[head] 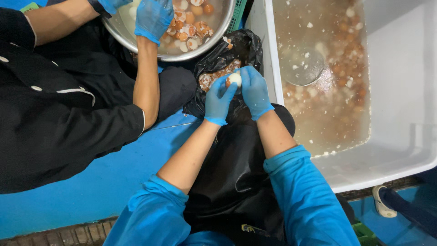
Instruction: The person sits on the floor of a food preparation area, puts on blue gloves, then peels boiled eggs taken from a water-filled basin, dropping shells into a bag and placing peeled eggs into a bowl of water, occasionally scooping floating shells from a tub with a skimmer.
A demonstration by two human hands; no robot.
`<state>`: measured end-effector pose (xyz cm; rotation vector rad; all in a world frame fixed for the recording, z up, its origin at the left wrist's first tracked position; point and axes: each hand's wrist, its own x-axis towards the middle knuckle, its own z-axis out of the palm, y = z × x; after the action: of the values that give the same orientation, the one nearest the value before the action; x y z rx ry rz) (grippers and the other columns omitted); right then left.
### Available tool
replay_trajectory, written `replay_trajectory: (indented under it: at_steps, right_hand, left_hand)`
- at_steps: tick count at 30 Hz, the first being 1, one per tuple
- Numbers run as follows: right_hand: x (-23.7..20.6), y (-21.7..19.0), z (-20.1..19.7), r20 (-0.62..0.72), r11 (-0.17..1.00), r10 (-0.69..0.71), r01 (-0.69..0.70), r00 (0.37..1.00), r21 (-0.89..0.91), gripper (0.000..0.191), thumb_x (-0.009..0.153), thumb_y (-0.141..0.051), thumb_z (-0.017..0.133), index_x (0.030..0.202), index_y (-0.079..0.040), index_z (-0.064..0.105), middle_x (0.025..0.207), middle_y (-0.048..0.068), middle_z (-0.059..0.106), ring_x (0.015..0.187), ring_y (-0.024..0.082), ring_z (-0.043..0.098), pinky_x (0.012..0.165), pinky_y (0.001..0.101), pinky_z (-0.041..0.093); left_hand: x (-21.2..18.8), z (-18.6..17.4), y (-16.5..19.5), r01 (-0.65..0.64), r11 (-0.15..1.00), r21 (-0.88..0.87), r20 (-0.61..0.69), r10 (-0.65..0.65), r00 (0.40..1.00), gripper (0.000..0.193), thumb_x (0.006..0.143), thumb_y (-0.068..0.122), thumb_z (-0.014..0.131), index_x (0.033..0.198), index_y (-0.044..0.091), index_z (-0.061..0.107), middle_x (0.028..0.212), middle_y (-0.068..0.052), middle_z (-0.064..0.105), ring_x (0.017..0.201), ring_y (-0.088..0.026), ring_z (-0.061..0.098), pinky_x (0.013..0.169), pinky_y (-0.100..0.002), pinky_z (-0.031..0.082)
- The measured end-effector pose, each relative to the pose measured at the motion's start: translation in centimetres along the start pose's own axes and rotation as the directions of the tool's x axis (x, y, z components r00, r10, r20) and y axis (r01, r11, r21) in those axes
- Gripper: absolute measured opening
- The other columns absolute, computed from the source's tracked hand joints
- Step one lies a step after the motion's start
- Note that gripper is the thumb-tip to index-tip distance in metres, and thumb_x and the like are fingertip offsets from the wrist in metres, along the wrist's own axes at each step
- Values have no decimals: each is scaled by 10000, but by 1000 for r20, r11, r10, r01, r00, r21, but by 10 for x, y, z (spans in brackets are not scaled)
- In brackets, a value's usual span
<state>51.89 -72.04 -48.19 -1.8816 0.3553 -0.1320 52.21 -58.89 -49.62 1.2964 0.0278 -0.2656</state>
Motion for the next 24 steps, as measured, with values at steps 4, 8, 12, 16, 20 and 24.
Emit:
replay_trajectory:
  at_steps: [4,8,12,16,20,24]
  right_hand:
    - [1,4,-3,-109,991,-75,62,991,-115,267,1077,-232,516,1040,-12,662,913,120,705,821,182,671,759,349,538]
    - [6,8,-4,-109,953,211,-180,971,243,280,1055,-267,524,1009,-13,630,895,141,658,751,234,647,654,411,559]
    - [4,10,-5,-183,976,195,-210,964,-63,301,1027,-305,564,979,-28,673,838,188,685,731,312,683,659,430,553]
    - [1,17,-5,-49,948,113,-122,992,-294,278,990,-333,642,1026,-80,750,853,185,726,788,317,702,736,409,538]
    - [2,21,-4,13,877,-17,22,1000,-480,329,1035,-344,687,918,-55,794,920,182,729,854,324,698,782,403,532]
    - [2,18,-4,110,955,263,-274,959,110,374,955,-308,619,1250,-99,716,988,81,737,856,203,734,728,317,578]
  left_hand:
    - [-5,-1,3,140,955,-260,99,-118,988,443,995,176,689,1393,12,588,1173,-93,718,983,-161,705,892,-311,577]
    - [-6,-6,7,202,941,-273,183,-155,971,488,1034,218,659,1473,29,561,1212,-83,702,1005,-164,685,912,-299,544]
    - [1,-16,3,304,820,-485,221,-222,950,536,1030,255,644,1510,68,495,1278,-78,673,1050,-199,687,937,-327,548]
    - [11,-29,-2,305,817,-489,196,-238,951,526,1048,264,619,1513,65,473,1354,-77,654,1124,-210,672,943,-331,520]
    - [13,-34,-3,279,833,-478,188,-213,959,512,1067,256,615,1523,67,480,1357,-76,644,1137,-195,654,982,-329,511]
    - [10,-30,1,186,924,-335,177,-132,975,499,1069,221,622,1525,62,498,1381,-45,637,1194,-152,633,1005,-311,503]
